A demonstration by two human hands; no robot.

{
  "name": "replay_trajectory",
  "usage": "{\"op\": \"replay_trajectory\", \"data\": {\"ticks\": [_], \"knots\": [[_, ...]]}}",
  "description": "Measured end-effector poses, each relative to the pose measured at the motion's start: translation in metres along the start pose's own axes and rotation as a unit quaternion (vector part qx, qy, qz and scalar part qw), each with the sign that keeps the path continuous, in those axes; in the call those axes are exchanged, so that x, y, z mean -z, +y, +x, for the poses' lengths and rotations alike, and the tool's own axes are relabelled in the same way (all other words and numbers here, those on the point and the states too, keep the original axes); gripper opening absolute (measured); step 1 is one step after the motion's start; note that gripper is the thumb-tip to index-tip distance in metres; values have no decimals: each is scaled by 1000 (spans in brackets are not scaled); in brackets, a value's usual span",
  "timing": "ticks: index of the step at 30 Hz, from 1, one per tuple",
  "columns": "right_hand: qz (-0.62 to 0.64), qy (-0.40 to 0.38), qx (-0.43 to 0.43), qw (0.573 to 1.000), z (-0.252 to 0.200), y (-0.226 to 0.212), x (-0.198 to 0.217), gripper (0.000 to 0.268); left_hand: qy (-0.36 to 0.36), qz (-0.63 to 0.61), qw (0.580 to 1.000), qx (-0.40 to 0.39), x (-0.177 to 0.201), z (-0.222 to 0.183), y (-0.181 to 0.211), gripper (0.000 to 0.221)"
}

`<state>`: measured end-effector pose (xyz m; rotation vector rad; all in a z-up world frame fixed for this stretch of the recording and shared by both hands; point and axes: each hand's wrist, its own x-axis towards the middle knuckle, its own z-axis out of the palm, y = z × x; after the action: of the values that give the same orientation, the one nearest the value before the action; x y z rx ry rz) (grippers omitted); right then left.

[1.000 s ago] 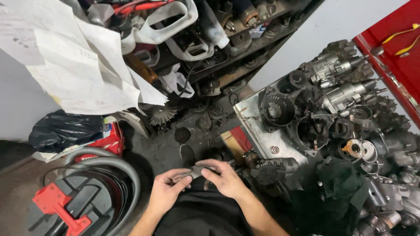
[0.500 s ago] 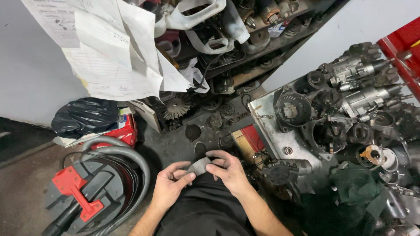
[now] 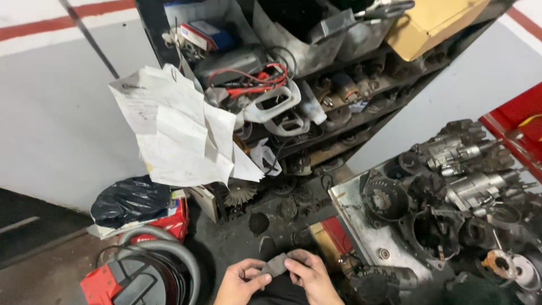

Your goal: The person is cleaning and servicing an alternator rotor shaft using a bench vise and an abrasive strip.

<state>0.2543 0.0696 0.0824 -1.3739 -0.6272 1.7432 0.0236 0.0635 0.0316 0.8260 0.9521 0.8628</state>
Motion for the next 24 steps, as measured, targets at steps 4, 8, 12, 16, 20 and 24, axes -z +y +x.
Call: {"op": "replay_trajectory", "data": {"ticks": [4,8,12,16,20,24], "knots": [[-21,-39,15,999,27,1,16,18,8,10,997,81,17,28,-23,44],[197,-10,28,980,53,-12,30,11,-144,28,988,52,49,66,-68,90],[217,-104,47,969,69,-42,37,12,-165,73,983,46,72,107,-140,59],[269,-158,1,950,114,-51,59,16,-169,240,952,90,74,115,-80,51],[276,-255,57,925,119,-97,49,16,-126,247,959,52,69,124,-44,48],[118,-56,171,976,106,-168,21,24,-61,319,945,37,24,98,81,56]]}}
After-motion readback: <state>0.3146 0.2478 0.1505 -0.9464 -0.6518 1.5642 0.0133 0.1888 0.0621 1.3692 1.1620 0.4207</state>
